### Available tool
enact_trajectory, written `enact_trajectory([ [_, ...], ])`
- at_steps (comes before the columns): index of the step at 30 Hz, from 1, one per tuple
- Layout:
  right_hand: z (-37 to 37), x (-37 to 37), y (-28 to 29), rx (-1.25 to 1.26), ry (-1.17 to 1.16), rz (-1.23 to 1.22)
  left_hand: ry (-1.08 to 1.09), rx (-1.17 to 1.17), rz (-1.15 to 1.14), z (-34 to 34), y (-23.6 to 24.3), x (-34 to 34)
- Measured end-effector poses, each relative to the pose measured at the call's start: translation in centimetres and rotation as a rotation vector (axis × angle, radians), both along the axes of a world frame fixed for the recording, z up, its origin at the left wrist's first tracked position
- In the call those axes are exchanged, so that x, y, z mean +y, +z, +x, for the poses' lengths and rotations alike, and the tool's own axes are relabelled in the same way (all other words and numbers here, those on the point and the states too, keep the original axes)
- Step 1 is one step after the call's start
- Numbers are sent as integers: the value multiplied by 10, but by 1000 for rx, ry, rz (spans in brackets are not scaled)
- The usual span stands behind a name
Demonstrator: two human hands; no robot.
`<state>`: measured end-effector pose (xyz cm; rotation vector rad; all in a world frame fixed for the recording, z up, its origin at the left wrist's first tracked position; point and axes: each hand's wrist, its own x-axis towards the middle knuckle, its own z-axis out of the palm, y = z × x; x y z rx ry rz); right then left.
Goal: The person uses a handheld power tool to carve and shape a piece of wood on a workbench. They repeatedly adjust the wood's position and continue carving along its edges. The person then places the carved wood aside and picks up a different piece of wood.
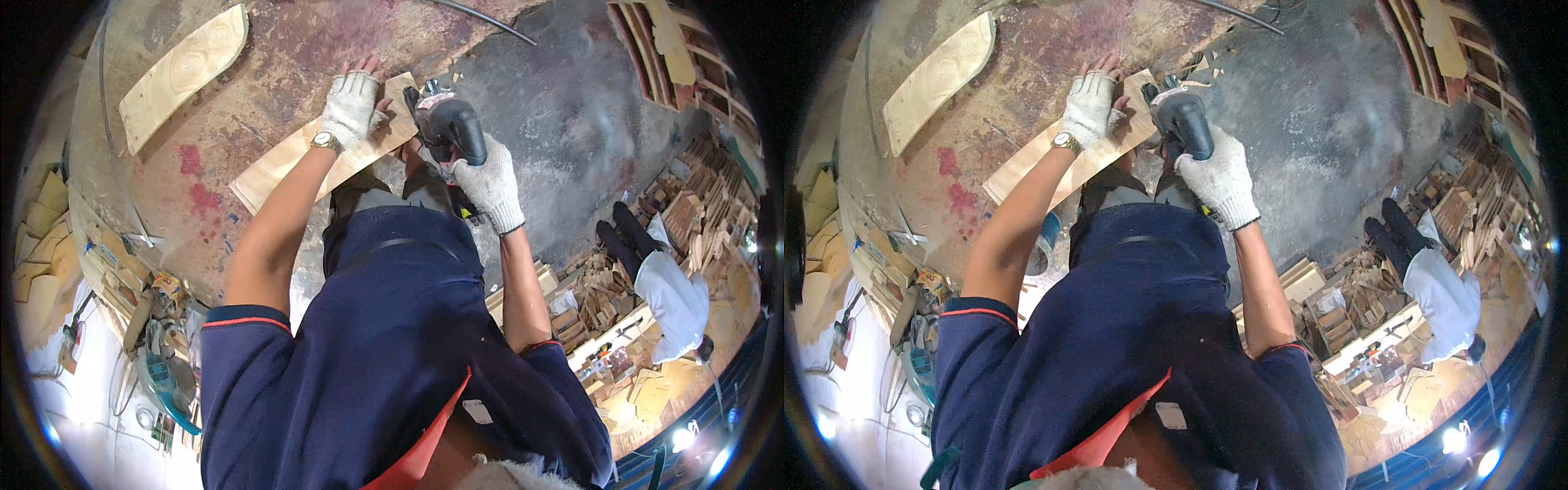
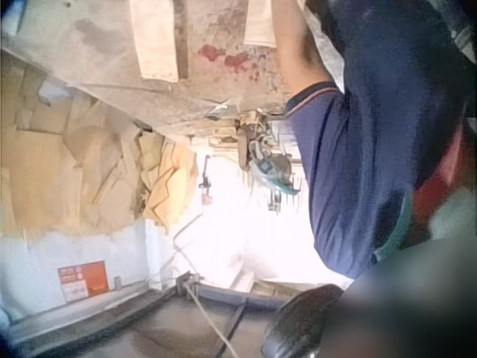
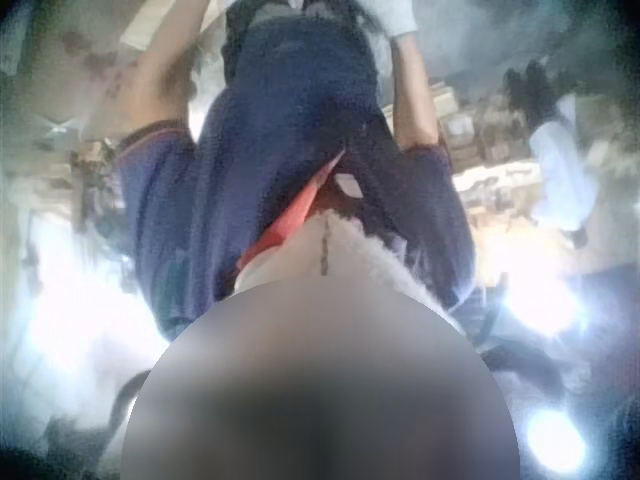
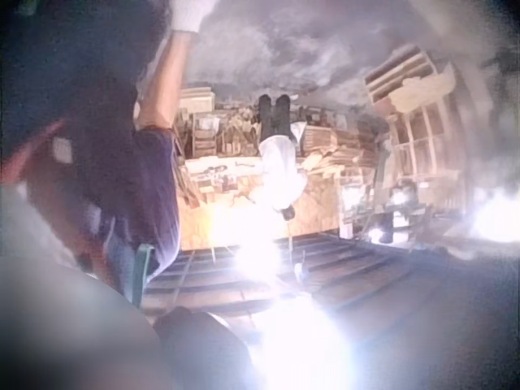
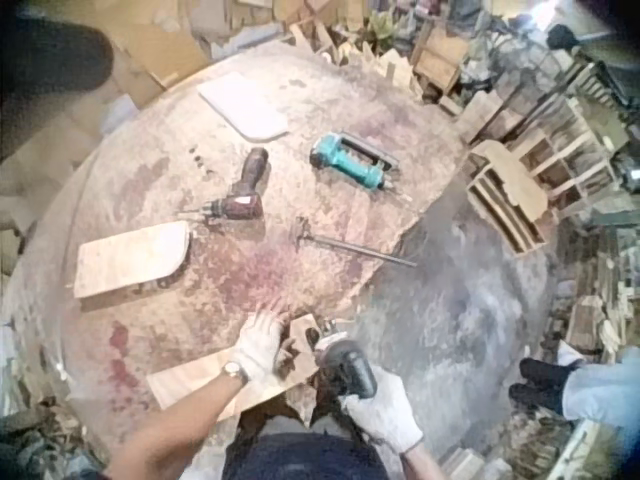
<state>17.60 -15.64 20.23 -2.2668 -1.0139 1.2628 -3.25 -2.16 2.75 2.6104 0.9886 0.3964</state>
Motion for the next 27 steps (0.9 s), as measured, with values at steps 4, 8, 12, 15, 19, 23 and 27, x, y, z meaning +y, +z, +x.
enact_trajectory([
  [4,8,-39,11,-126,-85,84,126,38,-33,-7,25,-19],
  [8,21,-79,20,-218,-102,-40,70,303,-127,-29,49,-53],
  [12,28,-112,21,-248,-199,-83,79,377,-204,-34,56,-51],
  [15,28,-136,19,-217,-311,-92,259,442,-193,-46,70,-21],
  [19,25,-160,10,-133,-474,-165,835,284,152,-108,105,46],
  [23,22,-169,-1,-196,-402,-70,1433,-179,100,-182,115,84],
  [27,18,-170,-2,-222,-407,-80,1601,-855,-191,-206,75,48],
])
